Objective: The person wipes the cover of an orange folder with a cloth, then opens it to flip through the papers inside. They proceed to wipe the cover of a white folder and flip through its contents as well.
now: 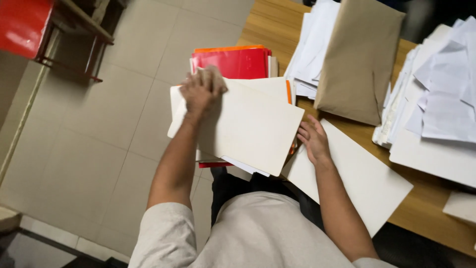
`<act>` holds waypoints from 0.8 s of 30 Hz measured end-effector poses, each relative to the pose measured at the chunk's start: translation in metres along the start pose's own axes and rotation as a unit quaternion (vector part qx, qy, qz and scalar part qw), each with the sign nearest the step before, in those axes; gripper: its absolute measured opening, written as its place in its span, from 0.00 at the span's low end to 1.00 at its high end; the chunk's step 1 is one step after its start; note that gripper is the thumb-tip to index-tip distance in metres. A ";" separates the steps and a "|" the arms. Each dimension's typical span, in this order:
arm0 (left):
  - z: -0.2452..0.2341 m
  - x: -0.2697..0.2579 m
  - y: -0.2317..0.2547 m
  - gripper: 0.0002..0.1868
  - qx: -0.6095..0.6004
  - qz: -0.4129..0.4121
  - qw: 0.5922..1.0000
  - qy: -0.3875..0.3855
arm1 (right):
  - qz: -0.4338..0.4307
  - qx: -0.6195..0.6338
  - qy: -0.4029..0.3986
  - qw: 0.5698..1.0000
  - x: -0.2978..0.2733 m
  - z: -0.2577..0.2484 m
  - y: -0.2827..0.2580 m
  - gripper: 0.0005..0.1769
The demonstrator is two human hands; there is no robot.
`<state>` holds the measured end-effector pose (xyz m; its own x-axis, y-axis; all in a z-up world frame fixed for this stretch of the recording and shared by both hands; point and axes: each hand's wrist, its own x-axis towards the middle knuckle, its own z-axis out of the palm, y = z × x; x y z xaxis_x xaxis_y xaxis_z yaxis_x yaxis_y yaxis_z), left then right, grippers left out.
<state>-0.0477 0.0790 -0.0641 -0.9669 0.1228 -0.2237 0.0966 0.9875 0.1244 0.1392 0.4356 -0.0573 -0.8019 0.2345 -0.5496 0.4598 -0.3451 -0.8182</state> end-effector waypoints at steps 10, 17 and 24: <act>0.045 -0.070 0.171 0.46 0.118 0.196 0.970 0.084 | 0.028 0.039 -0.013 0.999 0.014 -0.006 0.011 0.41; 0.049 -0.151 0.189 0.40 0.014 0.301 0.954 -0.013 | 0.026 0.056 0.027 0.998 0.015 -0.014 0.011 0.39; 0.007 -0.136 0.057 0.46 0.016 0.080 0.995 -0.066 | 0.030 -0.041 0.045 0.998 0.027 -0.008 0.029 0.33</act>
<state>0.0911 0.1193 -0.0333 -0.8995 0.2880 -0.3285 0.2560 0.9568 0.1378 0.1337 0.4394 -0.0969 -0.7359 0.2967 -0.6086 0.5393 -0.2867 -0.7918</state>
